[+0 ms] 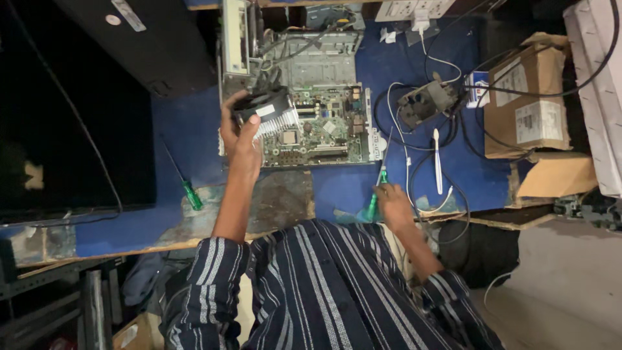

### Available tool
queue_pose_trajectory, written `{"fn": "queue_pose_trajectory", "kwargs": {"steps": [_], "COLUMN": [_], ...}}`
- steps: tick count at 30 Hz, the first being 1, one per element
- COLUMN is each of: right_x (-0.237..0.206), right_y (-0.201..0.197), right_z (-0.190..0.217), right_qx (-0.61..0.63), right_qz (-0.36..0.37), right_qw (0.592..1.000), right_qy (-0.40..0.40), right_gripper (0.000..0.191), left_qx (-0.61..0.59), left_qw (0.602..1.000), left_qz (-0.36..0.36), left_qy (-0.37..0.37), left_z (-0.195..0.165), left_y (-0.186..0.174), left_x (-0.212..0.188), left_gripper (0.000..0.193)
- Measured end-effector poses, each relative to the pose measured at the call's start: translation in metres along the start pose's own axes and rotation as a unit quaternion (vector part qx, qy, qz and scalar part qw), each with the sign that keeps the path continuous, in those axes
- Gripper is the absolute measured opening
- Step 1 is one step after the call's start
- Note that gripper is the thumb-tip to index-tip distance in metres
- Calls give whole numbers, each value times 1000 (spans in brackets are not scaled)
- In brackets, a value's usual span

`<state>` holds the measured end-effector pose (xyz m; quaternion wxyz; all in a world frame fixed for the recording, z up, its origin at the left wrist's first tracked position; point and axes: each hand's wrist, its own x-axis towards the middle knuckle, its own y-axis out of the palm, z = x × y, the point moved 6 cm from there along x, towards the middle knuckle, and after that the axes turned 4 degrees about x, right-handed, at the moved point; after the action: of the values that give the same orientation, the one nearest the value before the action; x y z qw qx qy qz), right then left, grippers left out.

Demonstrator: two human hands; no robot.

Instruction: The person cleans desktop computer parts at a workbench. They brush a RAM module with a toothbrush, work on the motherboard inside an open case, then hold a heatsink and fan assembly and brush its fins and blades, turning it to clean different sides.

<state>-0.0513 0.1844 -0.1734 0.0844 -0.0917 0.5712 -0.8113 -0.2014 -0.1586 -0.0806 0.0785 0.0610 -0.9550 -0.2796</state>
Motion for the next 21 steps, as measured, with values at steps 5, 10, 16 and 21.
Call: {"fn": "queue_pose_trajectory", "kwargs": {"steps": [5, 10, 16, 21], "right_x": [11, 10, 14, 17], "right_y": [-20, -64, -60, -64], "right_z": [-21, -84, -122, -126], "right_qx": [95, -28, 71, 67], "right_qz": [-106, -226, -197, -239], "right_qw": [990, 943, 945, 927], "right_qy": [14, 242, 252, 282], "right_gripper": [41, 43, 34, 21], "left_qx": [-14, 4, 29, 55], "left_qw": [1000, 1000, 1000, 998], "left_qz": [12, 10, 2, 2], "left_qy": [-13, -5, -12, -10], "left_z": [2, 0, -5, -8], "left_y": [4, 9, 15, 19], "left_x": [0, 2, 4, 8], "left_gripper": [57, 56, 57, 57]}}
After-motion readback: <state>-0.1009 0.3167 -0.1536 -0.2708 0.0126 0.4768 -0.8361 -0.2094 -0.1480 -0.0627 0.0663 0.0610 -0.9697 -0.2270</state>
